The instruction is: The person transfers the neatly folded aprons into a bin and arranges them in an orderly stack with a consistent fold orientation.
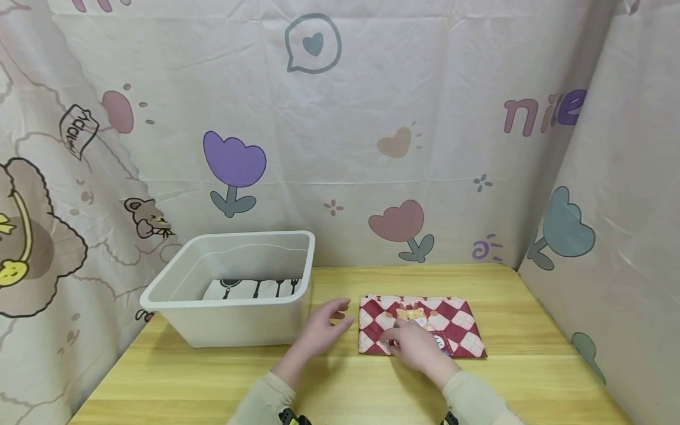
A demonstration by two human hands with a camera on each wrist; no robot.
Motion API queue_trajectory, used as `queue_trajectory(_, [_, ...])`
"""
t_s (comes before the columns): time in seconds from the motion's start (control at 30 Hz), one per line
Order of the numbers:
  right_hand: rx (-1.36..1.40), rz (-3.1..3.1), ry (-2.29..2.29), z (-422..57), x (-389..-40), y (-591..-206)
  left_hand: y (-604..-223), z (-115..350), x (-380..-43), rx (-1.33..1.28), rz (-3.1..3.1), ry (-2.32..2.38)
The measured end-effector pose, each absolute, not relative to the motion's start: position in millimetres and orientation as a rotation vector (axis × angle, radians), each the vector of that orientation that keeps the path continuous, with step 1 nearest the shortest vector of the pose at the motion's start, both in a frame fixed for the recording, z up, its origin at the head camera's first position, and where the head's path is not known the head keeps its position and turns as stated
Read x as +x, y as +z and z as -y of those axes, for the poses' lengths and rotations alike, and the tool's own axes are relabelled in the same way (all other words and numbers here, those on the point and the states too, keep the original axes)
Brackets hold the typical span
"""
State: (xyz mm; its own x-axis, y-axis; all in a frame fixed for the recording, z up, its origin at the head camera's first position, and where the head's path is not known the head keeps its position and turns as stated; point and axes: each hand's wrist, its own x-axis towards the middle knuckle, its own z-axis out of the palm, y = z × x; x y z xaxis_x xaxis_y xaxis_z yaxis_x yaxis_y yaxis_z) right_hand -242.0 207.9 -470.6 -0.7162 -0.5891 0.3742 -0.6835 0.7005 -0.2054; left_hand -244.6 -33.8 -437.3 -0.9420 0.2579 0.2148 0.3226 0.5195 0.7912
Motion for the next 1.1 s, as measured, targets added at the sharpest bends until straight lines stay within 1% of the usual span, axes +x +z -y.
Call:
queue_trajectory(0.23, [1.058, 2.676, 0.567, -211.0, -236.5, -470.1, -444.9, 33.2, -245.1, -0.421, 2.701, -1.492])
queue_trajectory(0.37, [1.031, 2.697, 0.703, -218.0, -234.0, -469.3, -449.6, 32.4, -244.8, -0.382, 2.7, -1.535])
queue_trajectory(0.57, [0.887, 2.703, 0.904, -233.7, -231.7, -464.8, -454.4, 29.3, -243.2, -0.296, 2.698, -1.611])
queue_trajectory(0.83, [0.584, 2.676, 0.937, -266.6, -234.8, -460.0, -456.8, 21.4, -243.4, -0.177, 2.658, -1.73])
queue_trajectory(1.1, [0.289, 2.739, 0.886, -304.6, -239.7, -464.7, -458.0, 17.3, -243.6, -0.055, 2.557, -1.968])
